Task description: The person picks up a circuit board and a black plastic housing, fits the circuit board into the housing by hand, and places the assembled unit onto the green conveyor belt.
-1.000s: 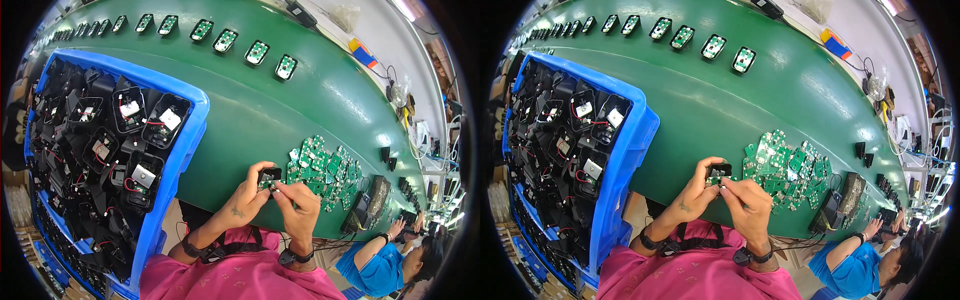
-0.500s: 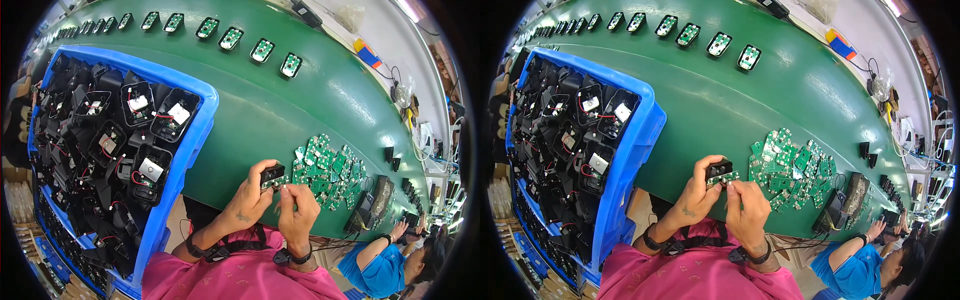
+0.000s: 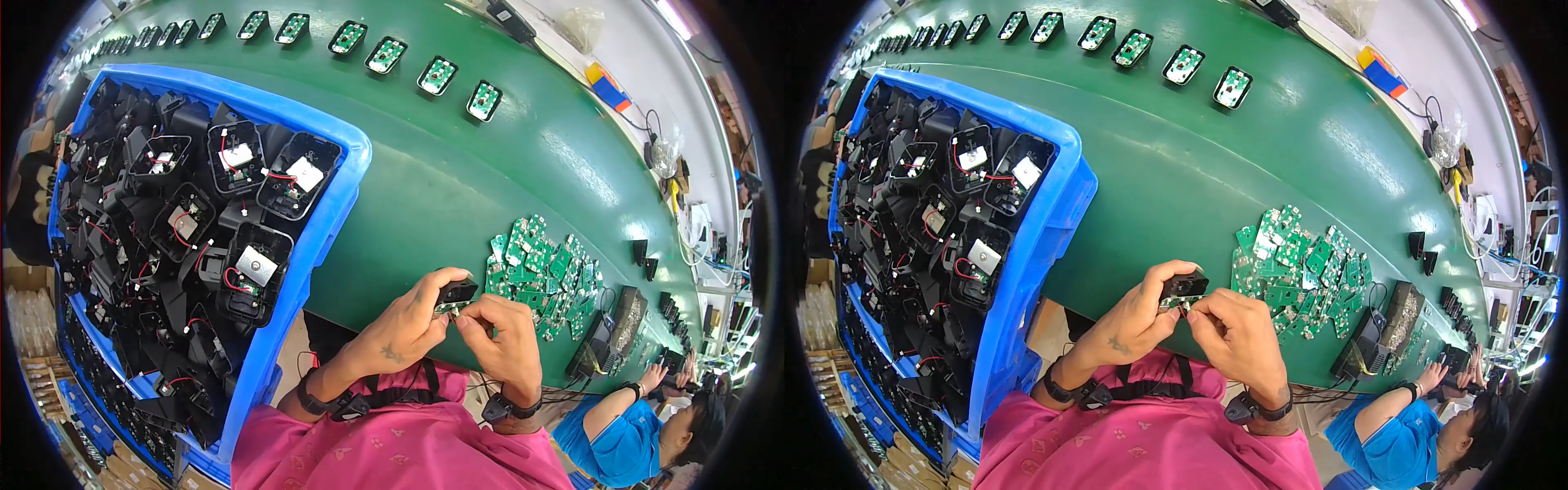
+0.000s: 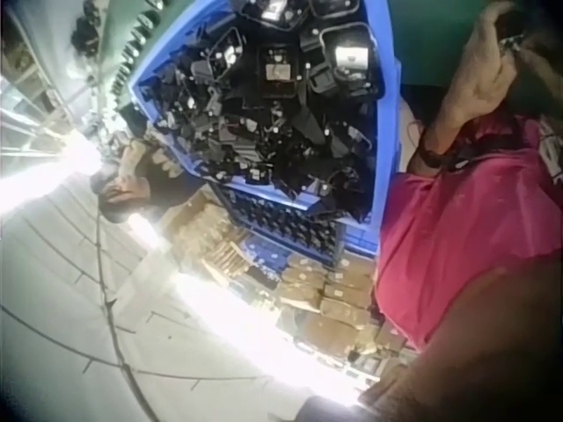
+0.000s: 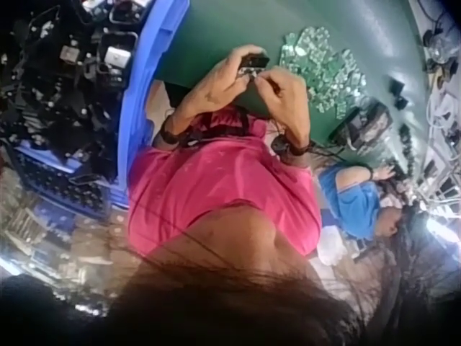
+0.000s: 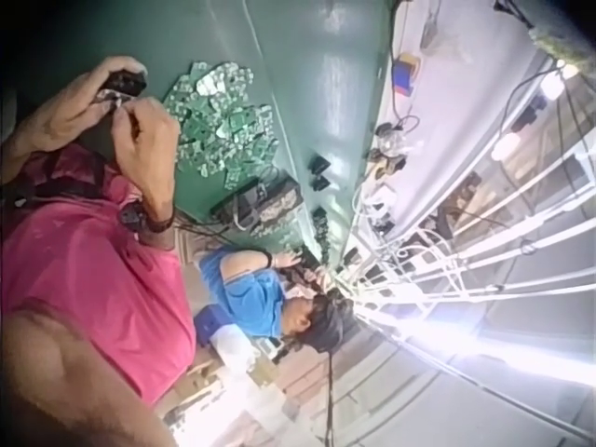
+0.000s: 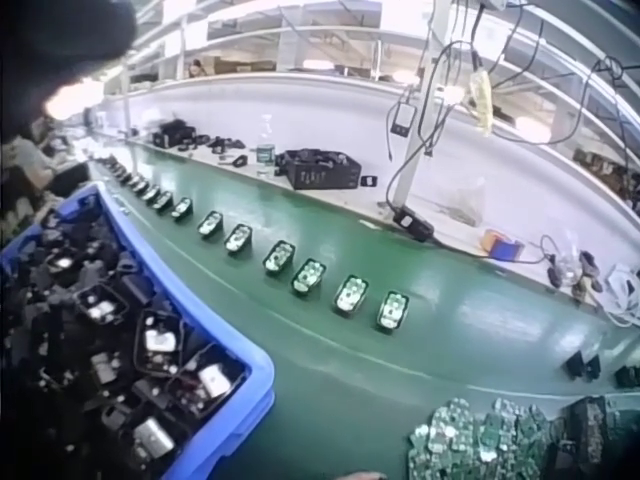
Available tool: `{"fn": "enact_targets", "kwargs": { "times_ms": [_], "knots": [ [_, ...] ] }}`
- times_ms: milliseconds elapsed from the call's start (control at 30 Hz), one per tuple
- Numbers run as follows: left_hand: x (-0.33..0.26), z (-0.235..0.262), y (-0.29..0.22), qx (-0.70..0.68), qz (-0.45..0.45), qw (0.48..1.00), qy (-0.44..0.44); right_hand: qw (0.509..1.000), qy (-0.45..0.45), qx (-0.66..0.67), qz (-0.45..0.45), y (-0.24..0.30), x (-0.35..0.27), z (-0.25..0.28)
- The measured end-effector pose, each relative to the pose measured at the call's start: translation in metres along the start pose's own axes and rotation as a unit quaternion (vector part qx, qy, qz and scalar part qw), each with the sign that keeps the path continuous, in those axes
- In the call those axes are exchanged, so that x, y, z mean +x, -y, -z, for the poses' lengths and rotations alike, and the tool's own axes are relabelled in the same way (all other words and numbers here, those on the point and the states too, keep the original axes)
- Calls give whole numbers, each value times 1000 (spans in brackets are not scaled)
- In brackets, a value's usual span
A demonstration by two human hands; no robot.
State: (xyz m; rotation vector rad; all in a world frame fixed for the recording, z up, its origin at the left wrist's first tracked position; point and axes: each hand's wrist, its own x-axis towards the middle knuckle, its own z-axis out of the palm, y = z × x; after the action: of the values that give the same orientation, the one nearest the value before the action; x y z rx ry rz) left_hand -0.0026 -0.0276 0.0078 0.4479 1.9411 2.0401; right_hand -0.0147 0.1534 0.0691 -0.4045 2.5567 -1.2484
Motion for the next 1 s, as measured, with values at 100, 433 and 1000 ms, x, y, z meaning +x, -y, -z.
{"fn": "enact_targets", "kwargs": {
  "times_ms": [100, 433, 1000],
  "knots": [
    [0, -1, -4, 39, -16, 999, 3, 999, 28, -17, 0, 0, -1, 3],
    [5, -1, -3, 52, -17, 998, 4, 998, 58, 7, 10, -3, 5, 12],
    [-11, -9, 27, 81, -6, 987, -139, 997, -35, -42, 46, 8, 17, -25]
  ]
}}
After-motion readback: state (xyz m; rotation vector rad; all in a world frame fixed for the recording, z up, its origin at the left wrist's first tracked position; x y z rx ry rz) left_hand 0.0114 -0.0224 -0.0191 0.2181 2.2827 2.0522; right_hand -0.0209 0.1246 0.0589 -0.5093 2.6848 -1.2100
